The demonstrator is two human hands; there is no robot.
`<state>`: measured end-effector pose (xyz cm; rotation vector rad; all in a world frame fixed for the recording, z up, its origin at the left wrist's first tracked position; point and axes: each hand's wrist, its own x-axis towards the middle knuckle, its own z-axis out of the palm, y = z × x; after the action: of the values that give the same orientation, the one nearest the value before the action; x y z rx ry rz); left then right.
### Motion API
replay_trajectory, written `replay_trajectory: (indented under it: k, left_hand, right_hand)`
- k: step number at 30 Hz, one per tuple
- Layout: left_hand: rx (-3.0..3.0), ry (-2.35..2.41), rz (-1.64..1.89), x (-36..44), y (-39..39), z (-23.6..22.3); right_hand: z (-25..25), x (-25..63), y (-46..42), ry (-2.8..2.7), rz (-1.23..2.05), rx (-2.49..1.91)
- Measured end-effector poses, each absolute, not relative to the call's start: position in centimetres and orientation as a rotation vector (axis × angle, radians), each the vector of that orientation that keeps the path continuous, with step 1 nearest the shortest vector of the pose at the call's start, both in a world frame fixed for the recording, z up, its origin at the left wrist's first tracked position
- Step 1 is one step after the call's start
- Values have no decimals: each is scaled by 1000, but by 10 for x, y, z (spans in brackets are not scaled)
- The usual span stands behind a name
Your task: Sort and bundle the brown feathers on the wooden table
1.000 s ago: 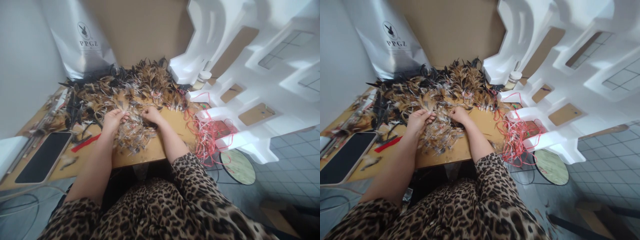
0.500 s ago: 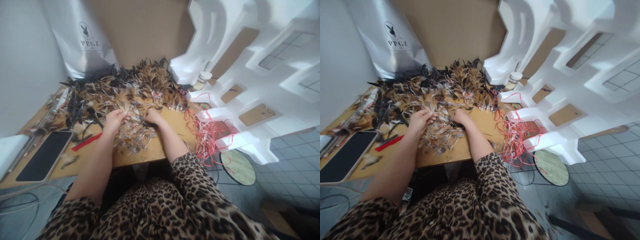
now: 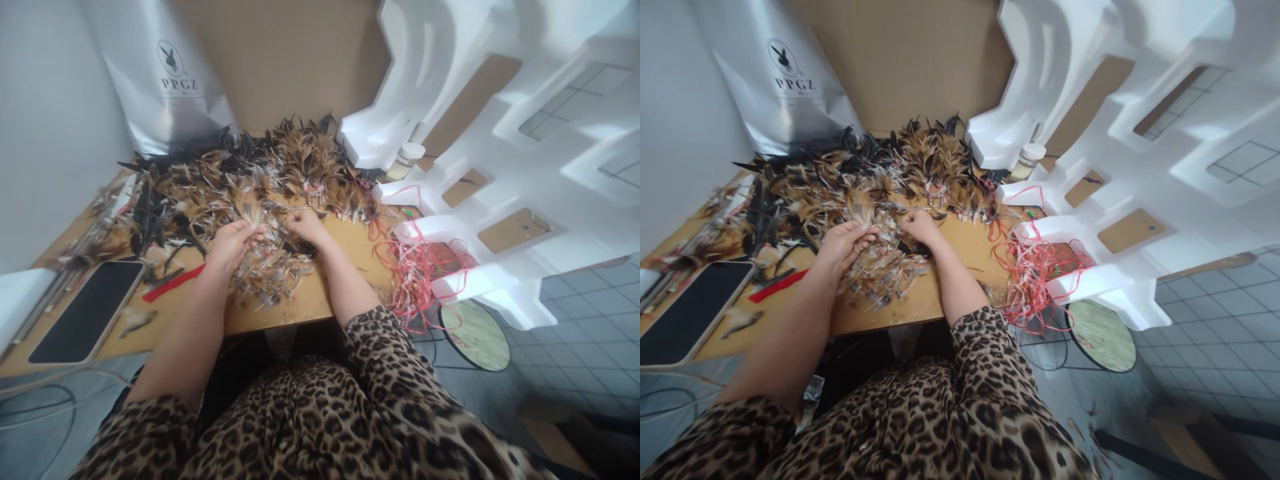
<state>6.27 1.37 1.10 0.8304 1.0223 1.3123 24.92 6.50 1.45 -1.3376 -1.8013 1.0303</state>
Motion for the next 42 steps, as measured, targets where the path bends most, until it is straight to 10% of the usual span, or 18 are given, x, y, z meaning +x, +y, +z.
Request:
replay_trajectory:
  k: [8,21,33,42]
  left_hand:
    - [723,893,1201,61,16,7]
    - [646,745,1072,61,10,12]
    - [455,553,1129,58,10,16]
    - [773,846,1195,61,13,11]
  right_hand:
    - [19,227,57,-1362,1294,-941]
    - [20,215,37,-1678,677,-1016]
    - [10,209,47,-1242,1585,-830]
    - [18,209,40,-1306,1460,-848]
